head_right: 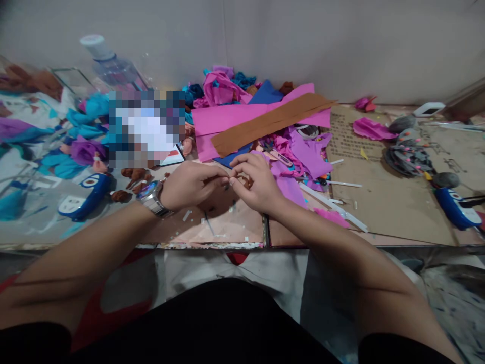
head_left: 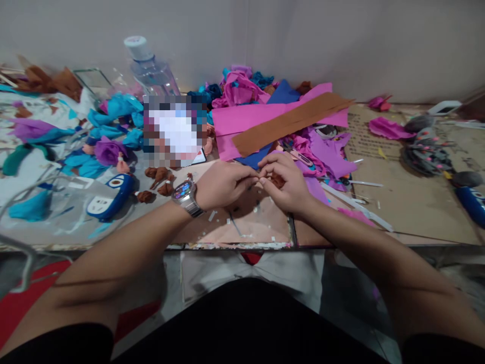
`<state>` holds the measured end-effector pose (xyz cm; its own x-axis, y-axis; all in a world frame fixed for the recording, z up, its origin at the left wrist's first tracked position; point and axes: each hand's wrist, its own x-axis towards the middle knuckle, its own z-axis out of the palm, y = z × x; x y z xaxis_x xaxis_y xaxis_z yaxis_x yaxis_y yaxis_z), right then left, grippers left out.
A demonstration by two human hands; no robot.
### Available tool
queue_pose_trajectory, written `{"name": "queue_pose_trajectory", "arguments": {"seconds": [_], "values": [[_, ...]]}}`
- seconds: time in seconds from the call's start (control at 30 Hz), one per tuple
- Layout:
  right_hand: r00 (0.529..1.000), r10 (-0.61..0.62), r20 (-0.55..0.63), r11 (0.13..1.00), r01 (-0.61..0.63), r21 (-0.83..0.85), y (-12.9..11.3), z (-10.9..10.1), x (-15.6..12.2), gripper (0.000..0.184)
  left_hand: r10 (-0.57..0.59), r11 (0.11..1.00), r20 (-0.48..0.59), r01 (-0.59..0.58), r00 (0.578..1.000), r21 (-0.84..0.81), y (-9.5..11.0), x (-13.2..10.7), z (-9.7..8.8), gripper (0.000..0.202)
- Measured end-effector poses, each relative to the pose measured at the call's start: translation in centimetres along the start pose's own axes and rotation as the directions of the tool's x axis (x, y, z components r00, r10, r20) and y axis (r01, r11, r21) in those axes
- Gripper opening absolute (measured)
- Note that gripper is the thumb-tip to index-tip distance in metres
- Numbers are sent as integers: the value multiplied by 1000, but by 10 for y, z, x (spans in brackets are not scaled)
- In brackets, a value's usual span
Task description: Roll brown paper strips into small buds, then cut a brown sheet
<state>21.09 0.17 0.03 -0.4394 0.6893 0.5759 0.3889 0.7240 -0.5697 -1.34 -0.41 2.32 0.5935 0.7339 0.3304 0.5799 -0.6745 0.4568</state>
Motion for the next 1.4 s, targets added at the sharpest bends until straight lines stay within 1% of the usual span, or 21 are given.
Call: {"name": "queue_pose_trajectory", "arguments": {"seconds": [0.1,0.2,0.3,0.5,0.63,0.73,0.8,0.83,0.9,0.93,1.0,1.07,1.13,1.2,1.23,1.3,1.4], "values": [[1000,-21,-11,999,21,-43,0,-2,1,5,-18,1000,5,18,1000,-8,0,1,-2,23],[999,-42,-1,997,42,-57,2,-1,1,6,-14,999,25,15,1000,-49,1,1,-4,25],[999,-50,13,998,51,-29,4,0,2,6,-17,993,51,23,999,-118,2,1,-6,26],[1000,-22,22,998,21,52,6,0,3,8,-59,962,109,85,992,-258,4,2,-10,27],[999,-16,48,997,13,74,5,0,3,10,-64,954,114,95,991,-286,5,2,-10,28],[999,-19,33,995,16,99,4,-2,2,11,-74,953,99,100,992,-287,4,2,-11,28],[999,-27,33,994,24,106,4,-5,2,13,-95,948,76,113,993,-297,4,2,-12,26],[999,-28,37,996,24,90,5,-7,3,19,-110,943,62,124,992,-308,3,2,-12,25],[999,-13,49,1000,12,11,8,-10,3,38,-146,925,23,145,989,-352,3,1,-14,23],[999,2,50,999,0,-45,10,-11,4,44,-162,912,5,152,987,-382,3,1,-14,22],[998,30,52,988,-22,-152,17,-13,6,48,-186,880,-35,151,982,-450,2,1,-15,19],[998,45,50,973,-32,-227,25,-14,8,48,-201,851,-81,133,976,-509,3,1,-15,17],[999,44,31,958,-33,-284,32,-18,11,43,-217,828,-132,111,967,-549,3,1,-15,17],[999,32,-11,939,-34,-343,38,-23,15,36,-241,815,-184,95,953,-572,3,1,-14,18],[998,40,-55,928,-57,-368,41,-27,16,32,-254,812,-212,89,944,-577,3,2,-14,18],[988,80,-128,922,-123,-366,45,-33,18,28,-269,816,-273,68,924,-574,2,1,-12,19],[962,161,-220,930,-223,-293,49,-40,17,30,-254,835,-333,32,908,-549,1,0,-11,19]]}}
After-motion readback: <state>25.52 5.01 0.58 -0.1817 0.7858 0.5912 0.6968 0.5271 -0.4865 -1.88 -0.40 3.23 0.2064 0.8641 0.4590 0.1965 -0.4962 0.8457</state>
